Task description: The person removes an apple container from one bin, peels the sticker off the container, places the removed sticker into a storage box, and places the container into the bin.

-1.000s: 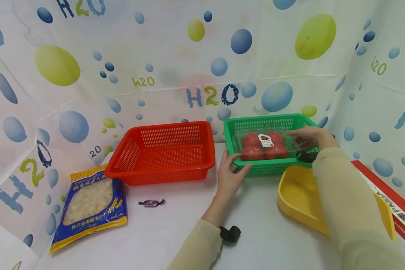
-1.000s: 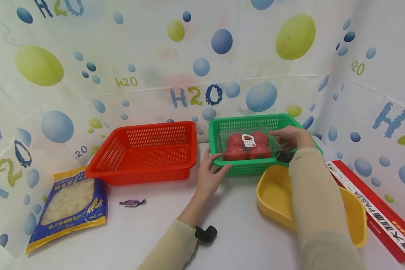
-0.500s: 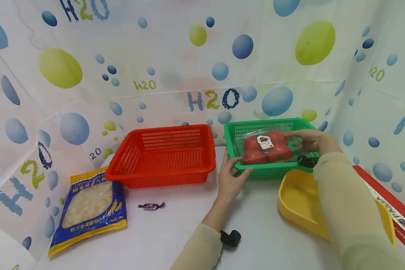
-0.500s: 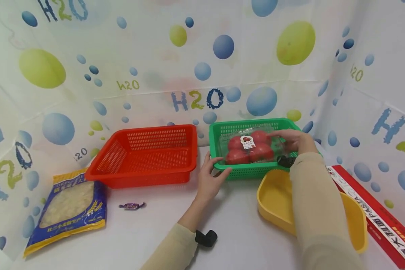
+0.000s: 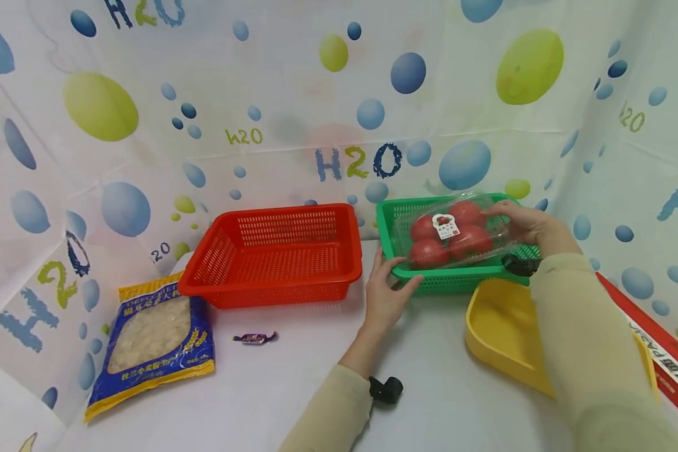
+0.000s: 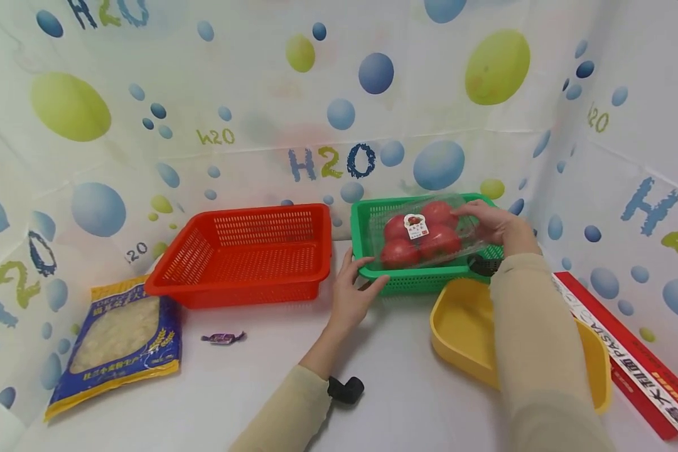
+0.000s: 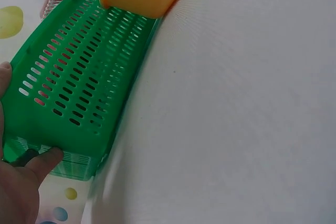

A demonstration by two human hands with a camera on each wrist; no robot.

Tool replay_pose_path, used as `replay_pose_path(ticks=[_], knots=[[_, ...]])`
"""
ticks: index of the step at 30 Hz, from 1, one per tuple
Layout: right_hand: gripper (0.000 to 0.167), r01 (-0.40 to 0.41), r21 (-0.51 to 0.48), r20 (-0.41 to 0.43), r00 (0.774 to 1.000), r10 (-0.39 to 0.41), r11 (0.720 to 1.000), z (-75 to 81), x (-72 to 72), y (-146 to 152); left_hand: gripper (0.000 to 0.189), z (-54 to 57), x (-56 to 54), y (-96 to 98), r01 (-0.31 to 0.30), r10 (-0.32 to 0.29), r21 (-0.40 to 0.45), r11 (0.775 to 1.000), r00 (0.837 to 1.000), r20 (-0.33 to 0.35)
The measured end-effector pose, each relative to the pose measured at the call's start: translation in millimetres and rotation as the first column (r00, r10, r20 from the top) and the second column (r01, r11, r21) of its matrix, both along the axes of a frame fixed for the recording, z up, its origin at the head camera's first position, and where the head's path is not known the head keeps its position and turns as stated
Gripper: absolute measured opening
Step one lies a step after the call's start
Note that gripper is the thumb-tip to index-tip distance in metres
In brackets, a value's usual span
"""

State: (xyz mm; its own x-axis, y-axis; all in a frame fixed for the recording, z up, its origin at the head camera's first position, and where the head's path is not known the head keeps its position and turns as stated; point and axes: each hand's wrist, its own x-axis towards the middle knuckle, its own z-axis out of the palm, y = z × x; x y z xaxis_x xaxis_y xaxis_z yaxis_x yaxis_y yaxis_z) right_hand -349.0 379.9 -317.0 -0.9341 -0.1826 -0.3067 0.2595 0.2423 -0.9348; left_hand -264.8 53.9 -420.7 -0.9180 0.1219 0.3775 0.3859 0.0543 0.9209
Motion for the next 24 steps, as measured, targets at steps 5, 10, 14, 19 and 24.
replay_pose_path(ticks=[5, 10, 14, 19, 24], knots=[[0.045, 0.023, -0.009, -0.063, 0.998, -0.024, 1.0, 18.2, 5.7, 5.2, 0.053, -1.1, 0.4, 1.5, 0.015, -0.015, 0.012, 1.0, 1.0, 0.006], [0.038, 0.066, -0.012, -0.085, 0.994, -0.067, 0.998, 43.4, 15.0, 3.2, 0.057, 0.7, -0.3, -1.1, 0.013, -0.013, -0.001, 1.0, 1.0, 0.001], [0.041, 0.087, -0.051, -0.109, 0.99, -0.092, 0.995, 65.1, 25.2, -2.8, 0.069, 6.8, -0.9, -4.9, -0.011, 0.01, -0.065, 0.998, 1.0, -0.018], [0.029, 0.006, -0.241, -0.164, 0.985, -0.047, 0.97, 83.7, 38.1, -12.6, 0.077, 24.3, 5.3, -10.3, -0.009, 0.007, -0.07, 0.998, 0.999, -0.032], [0.026, -0.148, -0.4, -0.223, 0.973, 0.06, 0.904, 93.6, 53.6, -21.7, 0.077, 43.0, 18.9, -19.8, 0.039, -0.039, 0.034, 0.999, 0.999, 0.011]])
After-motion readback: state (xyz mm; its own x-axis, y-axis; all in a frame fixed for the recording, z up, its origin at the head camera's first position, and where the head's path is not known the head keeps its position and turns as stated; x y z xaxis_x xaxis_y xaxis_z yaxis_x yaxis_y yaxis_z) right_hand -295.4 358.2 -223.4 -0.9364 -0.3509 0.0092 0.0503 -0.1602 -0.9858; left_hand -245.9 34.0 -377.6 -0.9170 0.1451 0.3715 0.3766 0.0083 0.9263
